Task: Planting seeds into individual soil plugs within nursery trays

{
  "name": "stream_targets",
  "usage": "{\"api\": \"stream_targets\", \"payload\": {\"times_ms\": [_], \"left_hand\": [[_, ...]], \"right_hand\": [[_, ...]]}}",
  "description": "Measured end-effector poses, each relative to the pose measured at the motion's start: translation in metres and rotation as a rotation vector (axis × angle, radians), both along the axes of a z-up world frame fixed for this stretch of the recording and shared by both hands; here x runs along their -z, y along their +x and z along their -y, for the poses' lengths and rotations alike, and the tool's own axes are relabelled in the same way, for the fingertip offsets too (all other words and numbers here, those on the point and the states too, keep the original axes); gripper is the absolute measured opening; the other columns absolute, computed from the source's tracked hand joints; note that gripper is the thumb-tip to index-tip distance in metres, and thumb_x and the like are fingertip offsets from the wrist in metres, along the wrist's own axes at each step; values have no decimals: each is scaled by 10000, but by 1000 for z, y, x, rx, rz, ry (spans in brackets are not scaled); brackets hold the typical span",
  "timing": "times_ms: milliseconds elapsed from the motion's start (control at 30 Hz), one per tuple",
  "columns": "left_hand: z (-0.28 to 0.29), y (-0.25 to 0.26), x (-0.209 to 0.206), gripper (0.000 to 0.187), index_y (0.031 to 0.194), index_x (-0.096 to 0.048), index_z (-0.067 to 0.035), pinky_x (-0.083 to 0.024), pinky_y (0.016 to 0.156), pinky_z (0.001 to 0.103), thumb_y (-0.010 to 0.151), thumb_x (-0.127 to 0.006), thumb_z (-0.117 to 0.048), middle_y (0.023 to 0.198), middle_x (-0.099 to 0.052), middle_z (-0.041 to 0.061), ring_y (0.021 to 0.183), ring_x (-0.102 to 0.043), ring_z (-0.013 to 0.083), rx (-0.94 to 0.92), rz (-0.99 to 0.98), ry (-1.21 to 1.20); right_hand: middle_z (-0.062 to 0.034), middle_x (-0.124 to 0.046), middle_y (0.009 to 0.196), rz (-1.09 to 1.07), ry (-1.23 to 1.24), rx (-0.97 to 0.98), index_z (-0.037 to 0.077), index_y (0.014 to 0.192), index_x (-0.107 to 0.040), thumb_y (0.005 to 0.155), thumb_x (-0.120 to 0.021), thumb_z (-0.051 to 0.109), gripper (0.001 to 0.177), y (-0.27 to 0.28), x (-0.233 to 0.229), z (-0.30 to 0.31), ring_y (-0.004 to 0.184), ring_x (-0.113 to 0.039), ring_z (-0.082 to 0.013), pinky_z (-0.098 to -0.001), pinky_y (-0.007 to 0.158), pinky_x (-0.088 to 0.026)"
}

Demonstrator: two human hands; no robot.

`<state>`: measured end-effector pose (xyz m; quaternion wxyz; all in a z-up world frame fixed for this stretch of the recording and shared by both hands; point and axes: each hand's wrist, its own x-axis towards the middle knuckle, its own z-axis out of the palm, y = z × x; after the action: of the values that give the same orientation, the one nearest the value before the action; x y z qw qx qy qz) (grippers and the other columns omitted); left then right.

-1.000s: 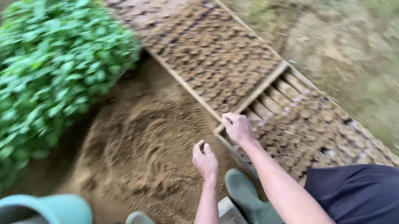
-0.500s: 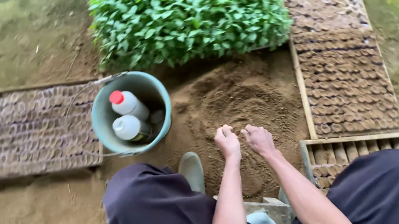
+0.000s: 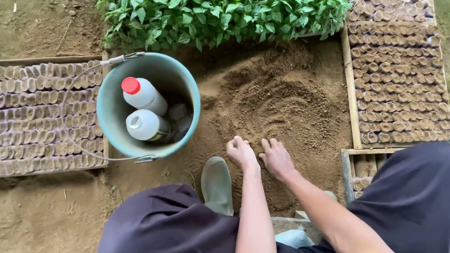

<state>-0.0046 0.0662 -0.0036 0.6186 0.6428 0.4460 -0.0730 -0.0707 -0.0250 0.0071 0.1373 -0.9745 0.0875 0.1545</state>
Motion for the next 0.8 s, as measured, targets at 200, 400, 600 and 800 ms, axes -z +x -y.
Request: {"api": "stream_targets", "payload": {"times_ms": [200,400,600,800], "left_hand": [[6,-5,11,170,759,-691,-160,-495,792,344,861,-622,-279,639,-685,-25,745,-662,181,-16,-12,69],[33,-14,40,150,795,-695,-114,-487,750,326,860,-590,-201,640,-664,23,689,-625,142,103,73,68],[76,-45,44,175,766,-704,-96,-502,778,355,871,-607,-198,700,-704,75,729,-647,207,442,113,86],[139,-101,26,165,779,-701,-116,-497,658,301,897,-623,-201,683,-684,28,653,-630,151,882,112,37]], "right_hand": [[-140,-622,1070,237,-149,-201,53,1211,-619,900,-679,203,350,-1,60,-1,1041,-670,-344,-416,868,-589],[-75,-628,770,255,103,-75,150,793,-660,830,-610,137,64,11,92,21,805,-705,-297,-425,682,-576],[-17,-763,741,256,426,743,286,797,-823,729,-774,199,121,-6,63,74,780,-757,-263,-357,700,-599],[13,-753,655,235,494,1224,265,880,-823,784,-821,161,142,-98,45,202,637,-751,-105,-251,627,-573]]}}
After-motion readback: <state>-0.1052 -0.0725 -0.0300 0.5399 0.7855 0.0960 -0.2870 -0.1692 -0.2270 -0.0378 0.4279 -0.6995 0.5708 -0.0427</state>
